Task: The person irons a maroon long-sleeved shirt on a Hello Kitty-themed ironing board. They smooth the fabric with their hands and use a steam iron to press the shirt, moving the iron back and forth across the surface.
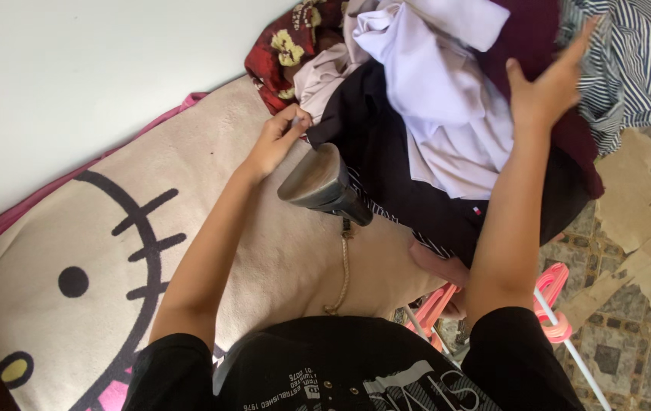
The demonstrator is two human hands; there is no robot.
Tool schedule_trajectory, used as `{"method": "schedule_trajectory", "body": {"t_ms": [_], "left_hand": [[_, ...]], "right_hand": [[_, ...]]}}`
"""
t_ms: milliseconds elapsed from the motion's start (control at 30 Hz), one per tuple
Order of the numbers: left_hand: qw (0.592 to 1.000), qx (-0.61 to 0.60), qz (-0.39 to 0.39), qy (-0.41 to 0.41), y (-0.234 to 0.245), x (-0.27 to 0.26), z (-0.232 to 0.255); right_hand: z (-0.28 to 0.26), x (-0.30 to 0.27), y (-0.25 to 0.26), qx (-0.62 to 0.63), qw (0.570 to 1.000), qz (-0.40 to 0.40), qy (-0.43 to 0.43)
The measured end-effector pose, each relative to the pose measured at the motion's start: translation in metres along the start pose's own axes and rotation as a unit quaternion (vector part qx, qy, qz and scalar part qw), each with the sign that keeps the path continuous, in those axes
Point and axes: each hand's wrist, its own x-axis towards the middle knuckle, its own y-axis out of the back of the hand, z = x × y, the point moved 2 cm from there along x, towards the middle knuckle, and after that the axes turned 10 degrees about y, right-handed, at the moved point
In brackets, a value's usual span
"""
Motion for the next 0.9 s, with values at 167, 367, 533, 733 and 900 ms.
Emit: {"method": "schedule_trajectory", "body": {"t_ms": [167, 367, 533, 733, 900], "left_hand": [[0.979, 0.153, 0.105, -0.081, 0.011, -0.003, 0.037], [0.970, 0.117, 0.182, -0.115, 0.017, -0.002, 0.090], [0.972, 0.087, 0.149, -0.160, 0.014, -0.003, 0.116], [0.965, 0.140, 0.108, -0.192, 0.022, -0.027, 0.127], [0.971, 0.139, 0.118, -0.152, 0.036, -0.042, 0.112]], "right_hand": [[-0.009, -0.010, -0.031, -0.100, 0.978, -0.159, -0.094], [-0.075, 0.000, -0.022, -0.131, 0.985, -0.089, -0.070], [-0.099, 0.024, -0.040, 0.127, 0.947, -0.142, -0.257], [-0.068, 0.056, -0.046, -0.085, 0.996, -0.035, 0.009], [-0.048, 0.034, -0.062, -0.060, 0.972, -0.180, -0.142]]}}
